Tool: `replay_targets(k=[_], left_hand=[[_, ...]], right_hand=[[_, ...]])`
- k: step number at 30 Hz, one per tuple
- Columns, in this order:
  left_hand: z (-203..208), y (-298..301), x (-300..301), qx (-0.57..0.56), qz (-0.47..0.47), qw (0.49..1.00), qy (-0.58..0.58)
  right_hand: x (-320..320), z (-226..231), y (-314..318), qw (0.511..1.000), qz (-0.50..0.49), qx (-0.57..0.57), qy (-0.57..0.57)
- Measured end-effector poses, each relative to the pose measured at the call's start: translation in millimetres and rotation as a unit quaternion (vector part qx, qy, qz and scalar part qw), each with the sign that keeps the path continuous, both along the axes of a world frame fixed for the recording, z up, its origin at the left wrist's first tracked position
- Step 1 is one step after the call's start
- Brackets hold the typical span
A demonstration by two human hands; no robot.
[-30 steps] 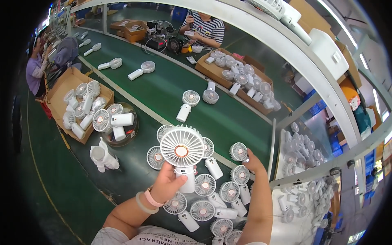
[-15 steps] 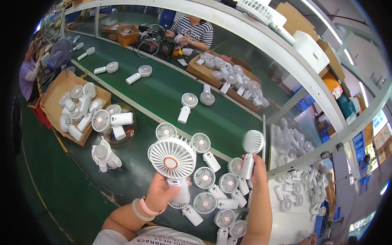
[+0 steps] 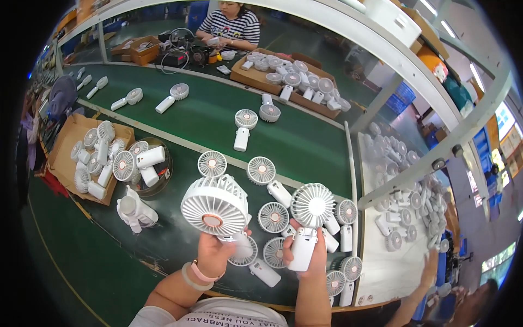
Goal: The person sorts small portable electric fans on an assembly line by hand, inspecting each one and placing them into plastic bins.
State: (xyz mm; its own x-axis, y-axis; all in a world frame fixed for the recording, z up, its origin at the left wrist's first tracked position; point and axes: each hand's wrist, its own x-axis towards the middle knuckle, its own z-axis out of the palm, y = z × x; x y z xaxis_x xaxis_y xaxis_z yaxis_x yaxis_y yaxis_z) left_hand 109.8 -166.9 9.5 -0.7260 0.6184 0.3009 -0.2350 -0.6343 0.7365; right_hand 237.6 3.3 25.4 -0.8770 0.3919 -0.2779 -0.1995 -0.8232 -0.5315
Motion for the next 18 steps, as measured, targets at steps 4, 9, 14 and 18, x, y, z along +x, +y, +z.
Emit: replay_targets(k=[4,9,14,18], left_hand=[[5,12,1,0.028,0.014,0.999,-0.018],[-23,25,-9,0.029,0.004,0.998,-0.059],[-31,24,-13,-0.024,-0.04,0.992,-0.116],[-31,29,-13,-0.048,-0.101,0.984,-0.139]], right_hand=[[-6,-9,-4,0.999,0.025,-0.009,0.048],[-18,-6,-5,0.997,0.046,0.052,0.046],[-23,-25,3,0.974,0.005,0.207,0.095],[-22,-21,-8,0.977,-0.047,0.208,-0.026]])
